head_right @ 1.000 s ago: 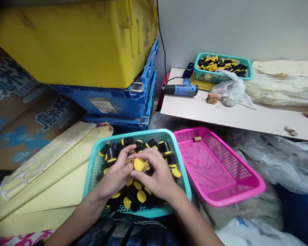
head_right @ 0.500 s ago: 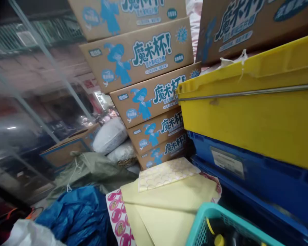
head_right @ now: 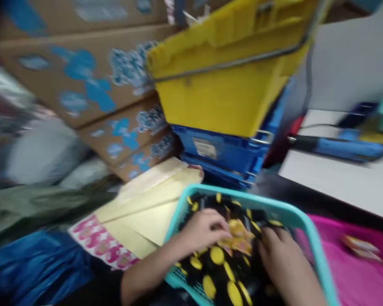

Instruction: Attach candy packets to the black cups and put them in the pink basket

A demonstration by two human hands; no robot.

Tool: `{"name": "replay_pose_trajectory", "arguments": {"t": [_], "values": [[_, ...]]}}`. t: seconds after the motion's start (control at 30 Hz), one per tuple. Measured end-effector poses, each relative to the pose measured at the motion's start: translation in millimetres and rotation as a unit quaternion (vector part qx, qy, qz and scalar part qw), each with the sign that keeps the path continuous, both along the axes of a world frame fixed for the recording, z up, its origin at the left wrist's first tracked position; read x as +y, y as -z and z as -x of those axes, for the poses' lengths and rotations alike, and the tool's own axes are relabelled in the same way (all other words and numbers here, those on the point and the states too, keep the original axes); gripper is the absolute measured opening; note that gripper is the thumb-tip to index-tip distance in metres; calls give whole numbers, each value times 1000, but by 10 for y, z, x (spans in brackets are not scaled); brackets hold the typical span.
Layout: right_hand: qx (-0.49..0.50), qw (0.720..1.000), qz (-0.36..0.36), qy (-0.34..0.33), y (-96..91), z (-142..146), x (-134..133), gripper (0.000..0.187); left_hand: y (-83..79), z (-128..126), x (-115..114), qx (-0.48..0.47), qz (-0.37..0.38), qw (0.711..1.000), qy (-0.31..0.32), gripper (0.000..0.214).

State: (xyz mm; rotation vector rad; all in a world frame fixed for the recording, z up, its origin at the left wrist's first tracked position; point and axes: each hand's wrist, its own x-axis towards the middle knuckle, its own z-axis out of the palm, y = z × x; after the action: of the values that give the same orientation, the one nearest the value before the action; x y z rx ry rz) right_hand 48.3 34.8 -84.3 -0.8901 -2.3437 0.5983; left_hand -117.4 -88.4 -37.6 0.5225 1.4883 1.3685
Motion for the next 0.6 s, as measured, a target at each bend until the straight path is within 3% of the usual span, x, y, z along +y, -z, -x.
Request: {"name": "replay_pose_trajectory", "arguments": {"t": [0.07, 0.13, 0.23, 0.3, 0.37, 0.47, 0.53, 0.6], "values": [[-24, 997, 47, 48, -113, -262, -82, 33, -23, 83, -43, 211, -61, 973, 68, 2], [13, 981, 175, 83, -259, -325, -152, 39, -24, 154, -44, 266, -65, 958, 85, 10], [134, 919, 363, 83, -401, -286, -222, 46, -36, 161, -27, 181, -49, 978, 85, 32], [197, 877, 434, 62, -424, -284, -262, 45, -65, 119, -16, 110, -39, 991, 64, 51], [242, 847, 473, 28, -420, -303, -300, 39, -104, 69, -3, 82, -40, 995, 36, 60], [285, 818, 500, -14, -446, -287, -362, 25, -154, 2, 7, 93, -53, 994, 15, 56], [261, 826, 499, -17, -498, -218, -405, 27, -167, -37, -7, 123, -69, 990, 22, 53], [192, 859, 473, -17, -553, -125, -439, 33, -161, -57, -38, 190, -105, 976, 34, 44]]}}
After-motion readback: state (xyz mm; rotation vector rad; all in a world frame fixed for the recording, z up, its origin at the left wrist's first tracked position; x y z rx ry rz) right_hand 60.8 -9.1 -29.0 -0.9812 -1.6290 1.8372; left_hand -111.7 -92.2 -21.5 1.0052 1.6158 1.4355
